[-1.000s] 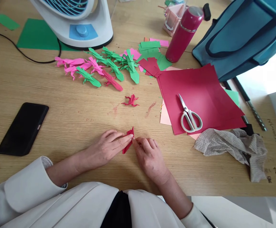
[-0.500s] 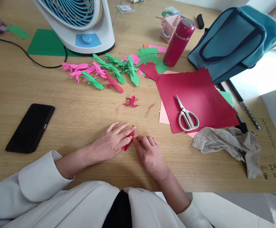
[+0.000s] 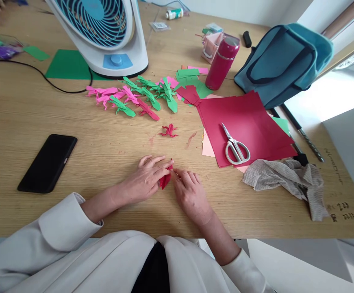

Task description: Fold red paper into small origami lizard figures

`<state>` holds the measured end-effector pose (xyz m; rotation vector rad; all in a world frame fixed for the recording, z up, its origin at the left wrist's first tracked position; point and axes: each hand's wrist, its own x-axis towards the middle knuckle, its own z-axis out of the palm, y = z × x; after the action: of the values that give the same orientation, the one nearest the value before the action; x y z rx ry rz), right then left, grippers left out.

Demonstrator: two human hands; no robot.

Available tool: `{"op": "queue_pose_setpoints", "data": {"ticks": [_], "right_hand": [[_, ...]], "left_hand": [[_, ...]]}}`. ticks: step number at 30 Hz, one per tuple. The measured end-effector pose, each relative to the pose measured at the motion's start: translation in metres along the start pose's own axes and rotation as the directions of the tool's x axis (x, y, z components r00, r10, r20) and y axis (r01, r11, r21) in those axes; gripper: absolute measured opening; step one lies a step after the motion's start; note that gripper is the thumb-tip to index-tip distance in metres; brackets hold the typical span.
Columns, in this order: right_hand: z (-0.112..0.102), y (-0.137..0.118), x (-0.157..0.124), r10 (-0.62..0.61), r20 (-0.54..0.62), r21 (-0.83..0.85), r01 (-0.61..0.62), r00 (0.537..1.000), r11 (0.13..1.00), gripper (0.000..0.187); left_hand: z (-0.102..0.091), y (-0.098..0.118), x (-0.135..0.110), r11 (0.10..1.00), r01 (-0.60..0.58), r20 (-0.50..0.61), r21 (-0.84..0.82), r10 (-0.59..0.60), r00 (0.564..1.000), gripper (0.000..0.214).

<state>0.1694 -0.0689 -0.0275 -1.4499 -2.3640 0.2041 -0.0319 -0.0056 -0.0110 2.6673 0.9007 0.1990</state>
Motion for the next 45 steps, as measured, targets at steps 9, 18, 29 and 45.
{"op": "queue_pose_setpoints", "data": {"ticks": [9, 18, 29, 45], "right_hand": [[-0.003, 0.006, -0.003, -0.047, 0.078, -0.006, 0.048, 0.996, 0.999, 0.038], [-0.006, 0.006, 0.0, -0.113, 0.084, 0.034, 0.111, 0.99, 0.993, 0.042], [-0.006, 0.007, 0.001, -0.09, 0.082, 0.063, 0.085, 0.993, 0.994, 0.041], [-0.005, 0.008, 0.0, -0.104, 0.071, 0.076, 0.099, 0.992, 0.992, 0.042]], "left_hand": [[-0.006, -0.016, -0.008, 0.99, -0.076, -0.11, -0.116, 0.064, 0.992, 0.051], [-0.01, -0.024, -0.004, 0.979, -0.124, -0.141, -0.162, 0.102, 0.985, 0.015], [-0.012, -0.025, 0.012, 0.953, 0.008, -0.126, -0.302, -0.048, 0.991, 0.009], [0.009, -0.018, 0.009, 0.999, -0.011, -0.22, -0.047, 0.001, 0.976, 0.018]]}}
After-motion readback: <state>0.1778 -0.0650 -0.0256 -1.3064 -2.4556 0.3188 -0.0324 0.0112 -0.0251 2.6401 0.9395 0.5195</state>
